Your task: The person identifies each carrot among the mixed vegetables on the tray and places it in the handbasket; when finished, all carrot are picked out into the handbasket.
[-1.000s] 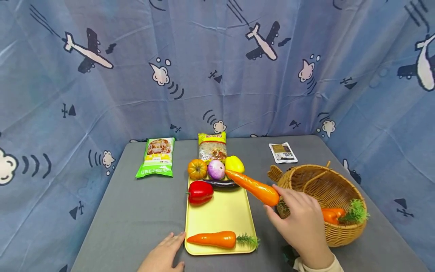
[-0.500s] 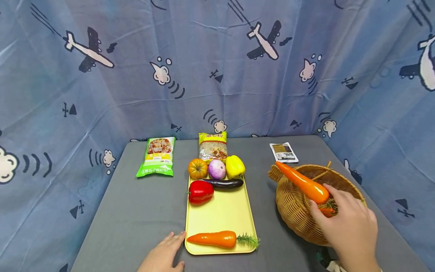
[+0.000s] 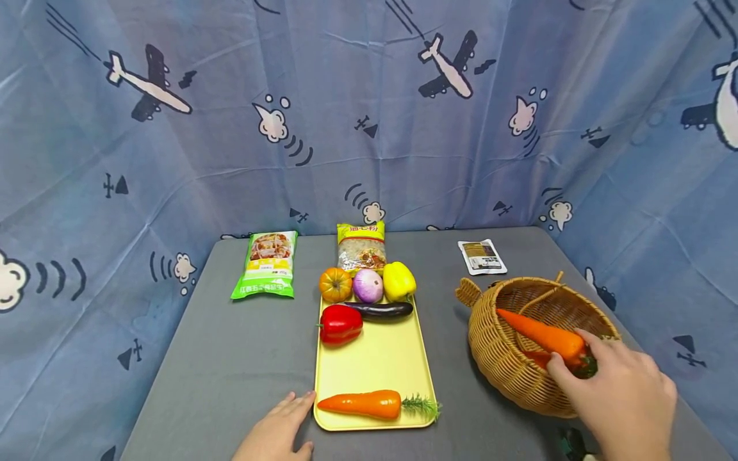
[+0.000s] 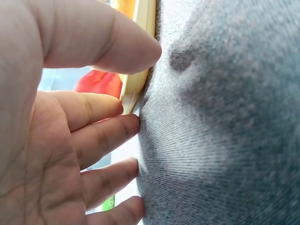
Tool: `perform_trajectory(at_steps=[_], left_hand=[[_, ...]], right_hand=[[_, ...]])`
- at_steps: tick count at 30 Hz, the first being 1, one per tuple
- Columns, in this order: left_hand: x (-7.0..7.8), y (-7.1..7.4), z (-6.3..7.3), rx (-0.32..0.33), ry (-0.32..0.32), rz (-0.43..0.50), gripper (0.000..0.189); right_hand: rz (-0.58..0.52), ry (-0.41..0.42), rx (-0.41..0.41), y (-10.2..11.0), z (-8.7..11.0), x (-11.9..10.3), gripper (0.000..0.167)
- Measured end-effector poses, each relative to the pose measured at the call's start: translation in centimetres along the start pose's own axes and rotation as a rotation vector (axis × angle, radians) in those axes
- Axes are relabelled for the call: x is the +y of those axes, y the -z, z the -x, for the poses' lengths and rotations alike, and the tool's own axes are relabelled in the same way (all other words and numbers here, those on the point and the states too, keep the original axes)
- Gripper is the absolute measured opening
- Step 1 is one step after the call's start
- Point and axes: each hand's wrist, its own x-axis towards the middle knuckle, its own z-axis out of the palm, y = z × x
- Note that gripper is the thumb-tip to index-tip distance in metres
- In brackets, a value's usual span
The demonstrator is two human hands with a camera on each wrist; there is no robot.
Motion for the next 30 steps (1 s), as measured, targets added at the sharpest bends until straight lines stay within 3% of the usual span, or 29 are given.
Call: perform_trajectory(at_steps=[6, 13, 30], left_hand=[[0.00, 0.07, 0.22, 0.020, -0.020, 0.002, 0.077], [-0.03, 0.05, 0.11, 0.007, -0.014, 0.003, 0.077], [0.11, 0.17, 0.09, -0.004, 0.000, 0.005, 0.076]], right_hand=[[-0.014, 0.069, 0.020, -0.58, 0.05, 0.43, 0.070], [-0.014, 0.059, -0.029, -0.86, -0.41, 0.53, 0.070], [-0.017, 0.073, -0.057, -0.97, -0.78, 0.59, 0.071]])
